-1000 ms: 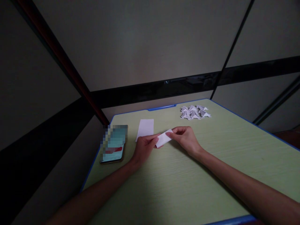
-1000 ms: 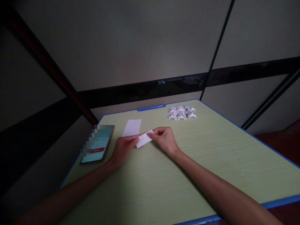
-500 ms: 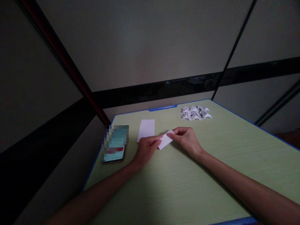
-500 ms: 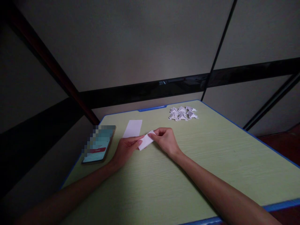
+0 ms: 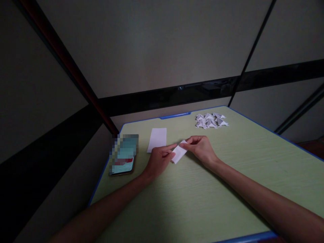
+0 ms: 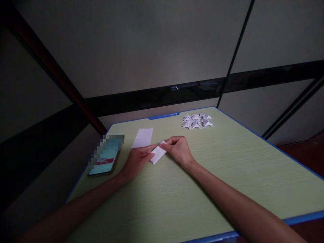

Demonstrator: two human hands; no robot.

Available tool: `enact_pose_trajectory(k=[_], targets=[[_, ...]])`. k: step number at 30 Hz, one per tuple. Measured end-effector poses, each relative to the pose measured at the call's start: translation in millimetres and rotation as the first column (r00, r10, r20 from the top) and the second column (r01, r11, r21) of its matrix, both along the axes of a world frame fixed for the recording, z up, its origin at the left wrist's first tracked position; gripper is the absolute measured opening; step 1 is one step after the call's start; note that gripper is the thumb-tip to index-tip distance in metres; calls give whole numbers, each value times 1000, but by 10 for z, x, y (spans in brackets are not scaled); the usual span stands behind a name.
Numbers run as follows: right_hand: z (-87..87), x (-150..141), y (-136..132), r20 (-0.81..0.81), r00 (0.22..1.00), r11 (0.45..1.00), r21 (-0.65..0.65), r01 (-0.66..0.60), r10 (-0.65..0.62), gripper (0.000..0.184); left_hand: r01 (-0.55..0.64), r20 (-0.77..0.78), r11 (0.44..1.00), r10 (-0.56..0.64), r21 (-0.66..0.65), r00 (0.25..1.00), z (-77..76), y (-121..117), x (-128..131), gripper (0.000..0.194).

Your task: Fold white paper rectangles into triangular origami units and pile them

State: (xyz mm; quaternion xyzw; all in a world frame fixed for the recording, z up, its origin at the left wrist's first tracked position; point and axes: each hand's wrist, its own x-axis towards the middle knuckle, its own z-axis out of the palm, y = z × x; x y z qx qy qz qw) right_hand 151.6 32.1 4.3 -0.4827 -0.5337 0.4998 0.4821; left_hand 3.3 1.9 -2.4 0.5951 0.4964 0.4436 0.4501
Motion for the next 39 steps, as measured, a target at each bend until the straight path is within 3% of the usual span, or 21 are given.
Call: enact_pose_trajectory(k=[4,10,22,29,39], targets=[[27,-15,-44,96,994,996,74,-56,49,21,85,47,993,-81,-85,996,21,13,-3,27],[52,-48,-80,120,986,984,123,-130,116,19,138,-29,985,-142,-104,989,68,9,-17,21],[-4,-68,-70,-157,972,984,74,-162,172,28,119,-78,992,-122,-42,989,46,17,-8,18],[11,-56,-71,-61,974,974,72,-215,220,26,121,-52,992,-122,-39,991,21,21,-20,19],[4,-43,-57,-295,918,951,-77,-300,266,25,135,-43,990,-137,-39,990,-28,34,-25,19]])
